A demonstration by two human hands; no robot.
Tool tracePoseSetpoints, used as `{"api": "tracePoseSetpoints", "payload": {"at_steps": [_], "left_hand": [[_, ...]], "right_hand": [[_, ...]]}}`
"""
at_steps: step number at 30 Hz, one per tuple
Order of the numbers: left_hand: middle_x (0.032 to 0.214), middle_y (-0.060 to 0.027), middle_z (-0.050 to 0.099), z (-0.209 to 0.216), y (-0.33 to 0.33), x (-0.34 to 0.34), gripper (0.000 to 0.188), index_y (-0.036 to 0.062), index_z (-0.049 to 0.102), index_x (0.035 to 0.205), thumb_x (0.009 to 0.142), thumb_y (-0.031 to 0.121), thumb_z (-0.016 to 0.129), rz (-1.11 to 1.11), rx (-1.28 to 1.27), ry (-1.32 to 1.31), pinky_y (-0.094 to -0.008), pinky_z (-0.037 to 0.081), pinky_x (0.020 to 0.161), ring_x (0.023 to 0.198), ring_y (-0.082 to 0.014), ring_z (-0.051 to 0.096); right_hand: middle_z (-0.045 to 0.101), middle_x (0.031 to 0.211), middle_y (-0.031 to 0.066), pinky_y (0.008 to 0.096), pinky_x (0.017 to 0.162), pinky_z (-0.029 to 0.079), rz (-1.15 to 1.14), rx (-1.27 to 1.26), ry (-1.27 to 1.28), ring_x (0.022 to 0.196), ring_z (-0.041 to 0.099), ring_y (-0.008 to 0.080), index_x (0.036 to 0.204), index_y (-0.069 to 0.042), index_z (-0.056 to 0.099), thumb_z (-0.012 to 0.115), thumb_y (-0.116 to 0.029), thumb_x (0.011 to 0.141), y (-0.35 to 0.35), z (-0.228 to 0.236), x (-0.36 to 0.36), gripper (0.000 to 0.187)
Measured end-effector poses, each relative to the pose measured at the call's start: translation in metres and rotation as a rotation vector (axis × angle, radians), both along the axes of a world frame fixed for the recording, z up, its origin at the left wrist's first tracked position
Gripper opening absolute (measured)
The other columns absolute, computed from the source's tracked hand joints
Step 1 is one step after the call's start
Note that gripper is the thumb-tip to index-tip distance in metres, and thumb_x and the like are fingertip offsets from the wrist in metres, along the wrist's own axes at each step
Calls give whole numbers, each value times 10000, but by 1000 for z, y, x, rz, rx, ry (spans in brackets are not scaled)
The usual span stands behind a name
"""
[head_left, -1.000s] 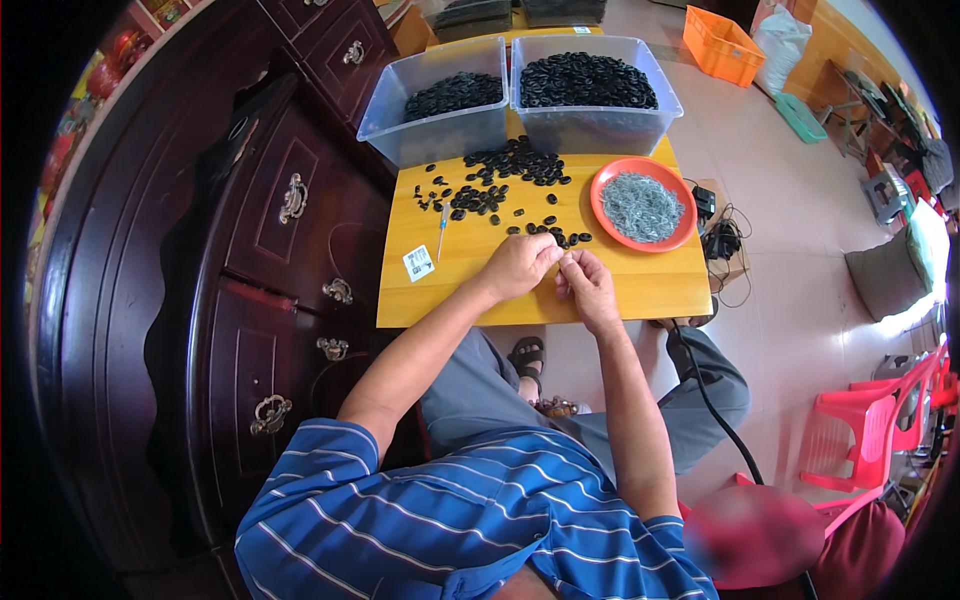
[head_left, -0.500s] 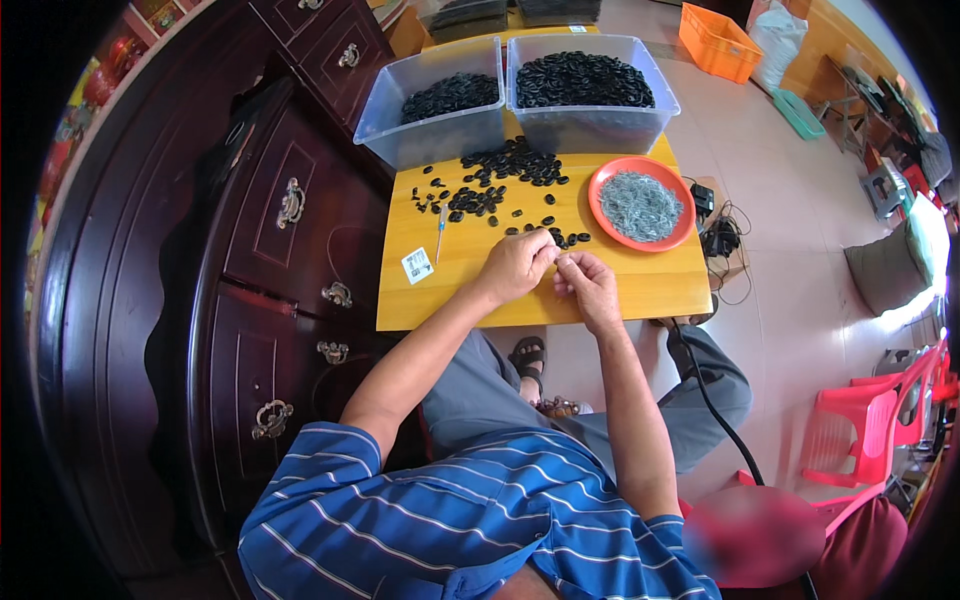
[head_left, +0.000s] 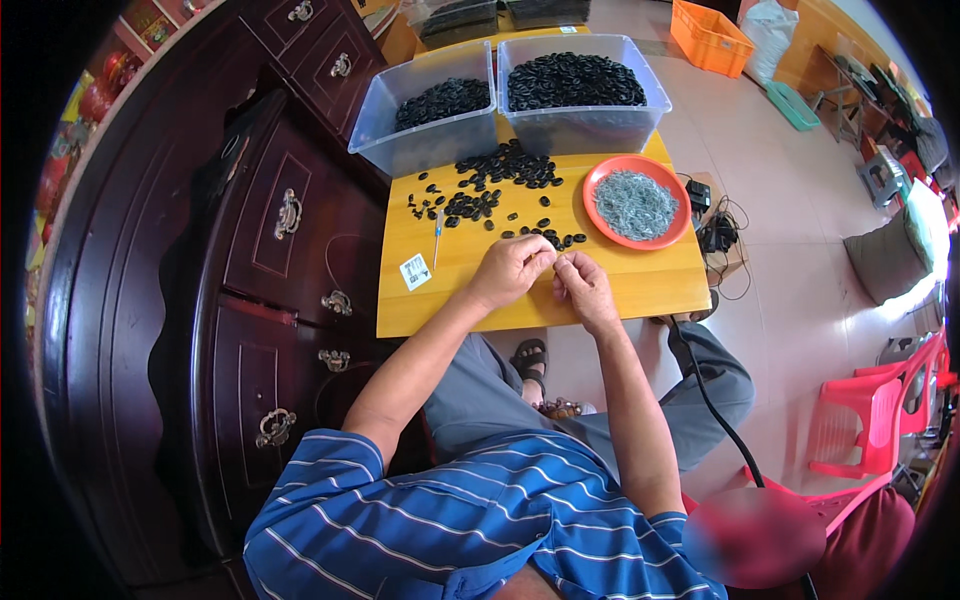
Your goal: Assembling small black plastic components with silver inserts on a table.
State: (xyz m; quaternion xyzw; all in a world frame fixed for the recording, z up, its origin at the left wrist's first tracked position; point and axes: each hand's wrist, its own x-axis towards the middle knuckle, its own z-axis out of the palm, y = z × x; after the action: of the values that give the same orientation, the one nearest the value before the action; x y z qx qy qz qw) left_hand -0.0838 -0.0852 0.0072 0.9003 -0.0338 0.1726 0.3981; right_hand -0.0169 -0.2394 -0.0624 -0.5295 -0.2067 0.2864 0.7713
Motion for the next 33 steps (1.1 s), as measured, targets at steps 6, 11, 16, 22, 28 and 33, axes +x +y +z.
{"api": "tracePoseSetpoints", "payload": {"at_steps": [6, 11, 16, 22, 28, 33], "left_hand": [[839, -102, 689, 14, 0, -2, 70, 39, 669, 935, 870, 62, 683, -79, 168, -98, -353, 521, 653, 718, -272, 661], [850, -115, 688, 11, 2, -2, 52, 49, 664, 899, 864, 87, 672, -41, 280, -104, -390, 526, 665, 746, -304, 668], [826, -131, 680, 10, -1, -2, 94, 50, 650, 872, 888, 141, 631, -13, 326, -64, -405, 521, 663, 751, -327, 664], [700, -88, 633, -8, 16, 0, 191, 20, 612, 841, 945, 170, 556, -5, 39, 130, -334, 489, 592, 634, -194, 626], [728, -20, 626, -15, 16, -8, 217, 33, 616, 852, 992, 178, 535, 51, -431, 275, -262, 447, 527, 577, -89, 560], [759, 4, 609, -15, 17, -20, 189, 51, 598, 849, 991, 168, 554, 67, -498, 262, -220, 414, 516, 559, -49, 500]], "right_hand": [[578, 733, -19, 219, 613, 438, 4, -6, -8, 650, 536, 63, 924, -61, 596, 578, -210, 1004, -1, 1, 0, 170], [577, 722, -23, 215, 607, 437, 7, -2, -13, 643, 534, 59, 924, -61, 596, 582, -212, 1004, 1, -1, 0, 171], [573, 710, -32, 205, 579, 426, -43, -12, -66, 620, 530, 47, 930, -53, 596, 589, -198, 1004, 4, -10, -2, 163], [581, 732, -21, 218, 609, 452, -21, -45, -111, 650, 551, 61, 938, -58, 584, 570, -188, 1010, 3, -2, -6, 149], [583, 719, -17, 216, 591, 459, -179, 114, 218, 613, 542, 71, 918, -89, 593, 593, -207, 996, 2, 0, 2, 141], [559, 722, -33, 229, 573, 485, -313, 253, 615, 604, 538, 81, 948, -111, 622, 631, -218, 967, -11, 3, 29, 109]]}}
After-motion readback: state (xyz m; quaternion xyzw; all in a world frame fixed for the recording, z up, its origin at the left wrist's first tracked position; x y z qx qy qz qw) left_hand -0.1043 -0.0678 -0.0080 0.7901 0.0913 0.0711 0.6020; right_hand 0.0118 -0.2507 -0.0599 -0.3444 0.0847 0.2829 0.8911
